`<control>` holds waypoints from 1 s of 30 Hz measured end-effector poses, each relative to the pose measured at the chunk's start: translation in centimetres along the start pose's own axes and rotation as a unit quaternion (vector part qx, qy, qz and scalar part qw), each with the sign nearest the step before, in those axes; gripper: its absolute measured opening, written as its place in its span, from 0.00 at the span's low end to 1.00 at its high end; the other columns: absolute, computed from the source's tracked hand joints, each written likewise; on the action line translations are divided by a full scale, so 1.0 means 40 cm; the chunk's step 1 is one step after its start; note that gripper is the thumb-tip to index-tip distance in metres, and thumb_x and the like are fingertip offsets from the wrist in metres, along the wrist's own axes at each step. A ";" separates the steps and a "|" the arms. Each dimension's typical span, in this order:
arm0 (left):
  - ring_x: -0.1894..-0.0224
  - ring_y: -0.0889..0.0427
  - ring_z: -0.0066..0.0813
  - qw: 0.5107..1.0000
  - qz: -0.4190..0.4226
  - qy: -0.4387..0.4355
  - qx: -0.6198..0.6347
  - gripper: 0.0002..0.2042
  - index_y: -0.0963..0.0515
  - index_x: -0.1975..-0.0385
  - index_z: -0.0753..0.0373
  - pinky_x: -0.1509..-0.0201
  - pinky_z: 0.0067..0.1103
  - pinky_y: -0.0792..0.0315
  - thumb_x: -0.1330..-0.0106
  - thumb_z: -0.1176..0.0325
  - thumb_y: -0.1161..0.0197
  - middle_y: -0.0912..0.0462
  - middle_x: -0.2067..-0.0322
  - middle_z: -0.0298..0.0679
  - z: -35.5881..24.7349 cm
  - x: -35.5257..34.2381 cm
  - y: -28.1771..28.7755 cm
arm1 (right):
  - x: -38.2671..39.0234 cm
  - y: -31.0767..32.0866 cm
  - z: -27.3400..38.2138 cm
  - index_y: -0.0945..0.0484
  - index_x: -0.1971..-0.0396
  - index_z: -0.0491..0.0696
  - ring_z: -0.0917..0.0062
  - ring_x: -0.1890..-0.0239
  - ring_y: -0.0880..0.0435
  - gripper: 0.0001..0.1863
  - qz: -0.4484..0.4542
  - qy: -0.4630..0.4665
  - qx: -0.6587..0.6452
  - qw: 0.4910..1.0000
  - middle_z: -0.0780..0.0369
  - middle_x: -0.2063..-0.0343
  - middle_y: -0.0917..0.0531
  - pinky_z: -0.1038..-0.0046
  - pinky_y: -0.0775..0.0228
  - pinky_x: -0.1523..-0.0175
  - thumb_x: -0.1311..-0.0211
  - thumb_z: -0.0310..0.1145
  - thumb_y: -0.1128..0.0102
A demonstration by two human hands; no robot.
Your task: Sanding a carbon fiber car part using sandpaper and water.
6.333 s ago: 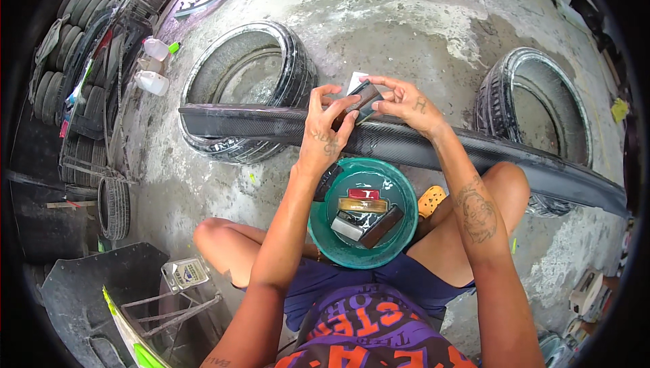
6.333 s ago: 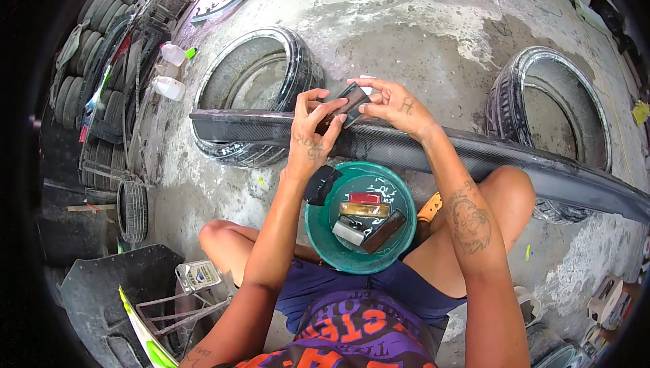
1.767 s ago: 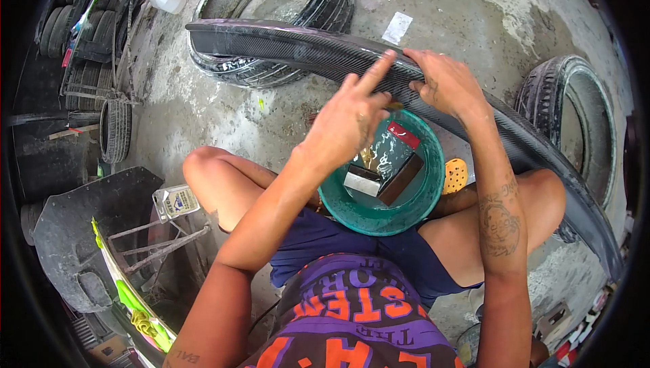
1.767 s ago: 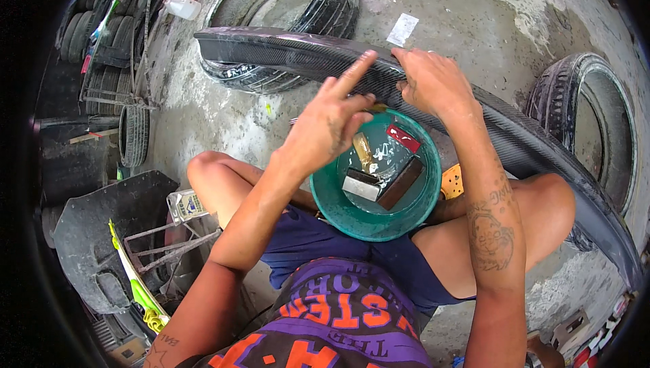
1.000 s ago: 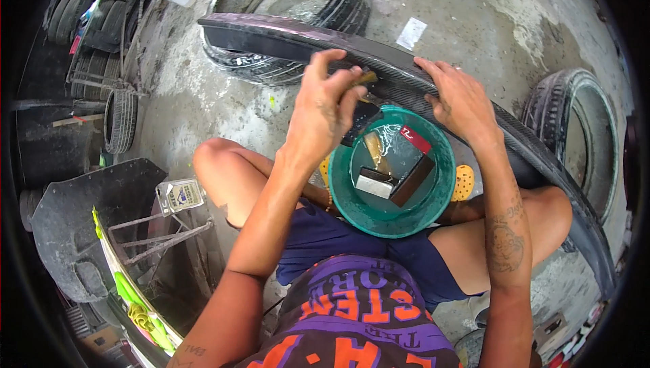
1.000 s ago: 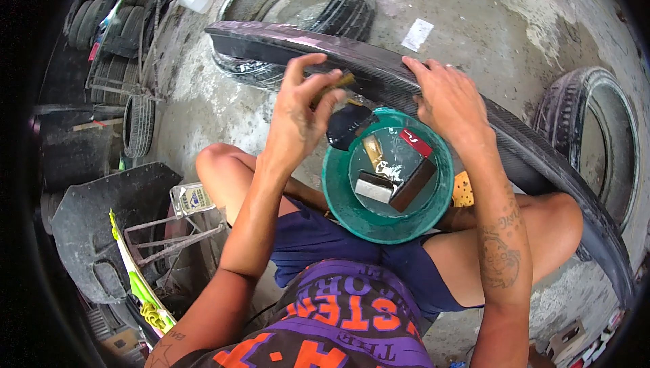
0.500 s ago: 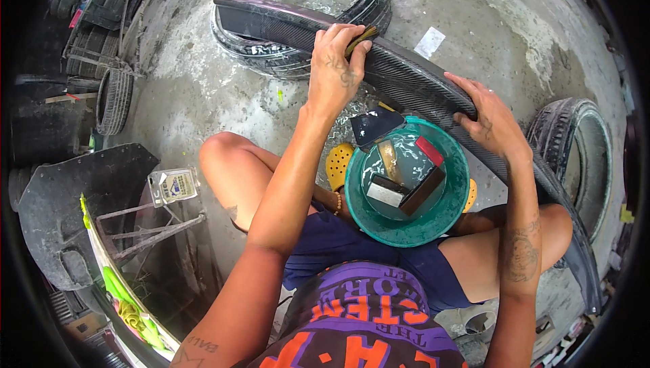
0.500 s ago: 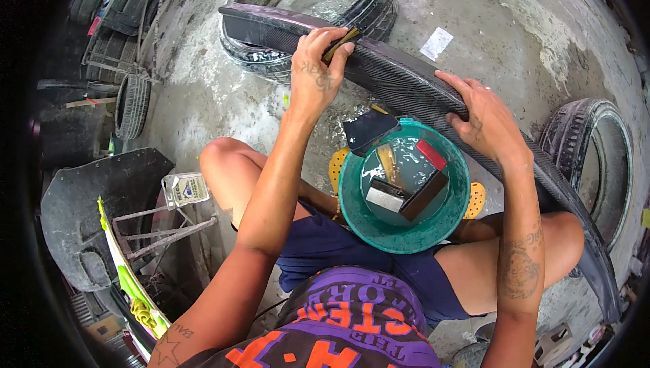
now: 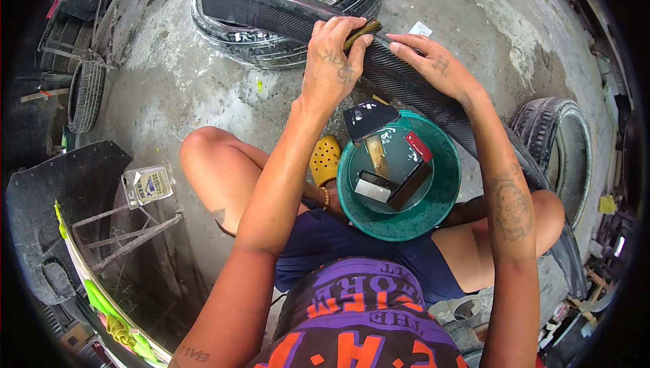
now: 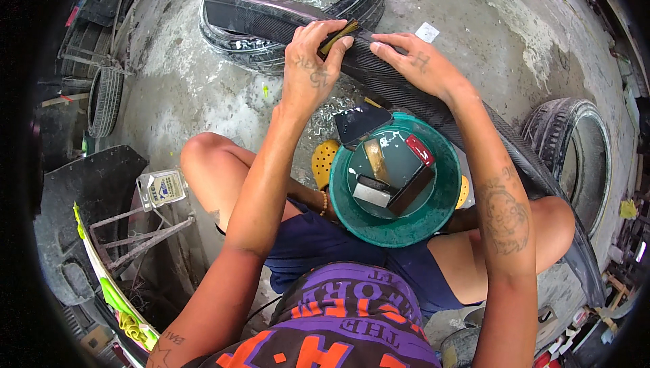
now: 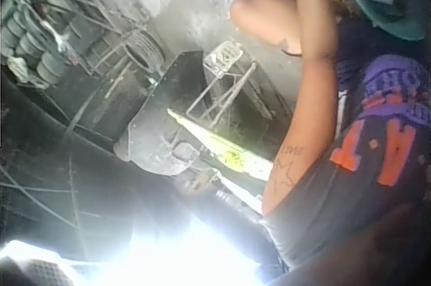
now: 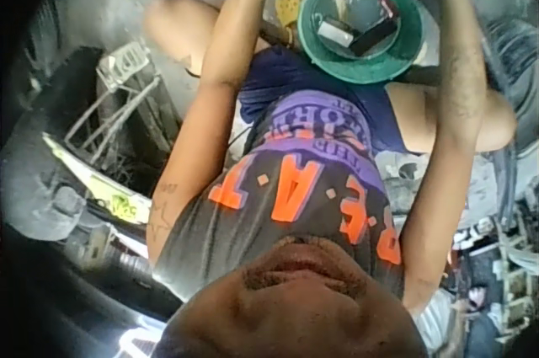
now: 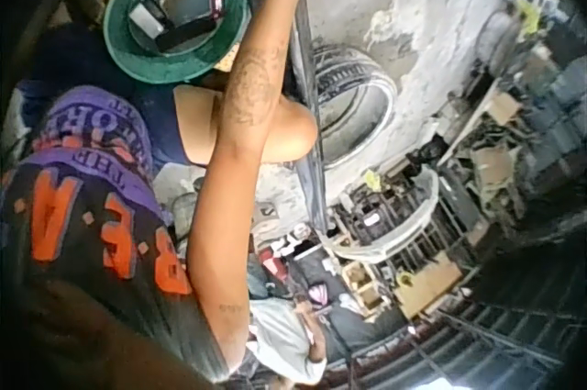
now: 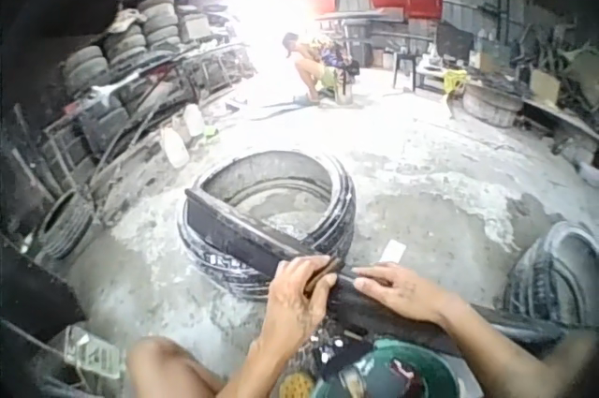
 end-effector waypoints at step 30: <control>0.53 0.18 0.46 0.998 0.010 -0.001 -0.064 0.10 0.13 0.55 0.65 0.47 0.34 0.23 0.36 0.76 0.28 0.17 0.57 0.45 -0.098 0.002 -0.028 | 0.096 0.003 -0.047 0.34 0.21 0.65 0.56 0.42 0.17 0.42 -0.032 -0.013 0.161 0.986 0.53 0.40 0.20 0.59 0.26 0.35 0.34 0.39 0.27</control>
Point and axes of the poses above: each hand's wrist, its own x-axis away from the middle knuckle, its own y-axis out of the back of the hand, z = x × y, the point moved 4 cm from there along -x, towards the middle knuckle
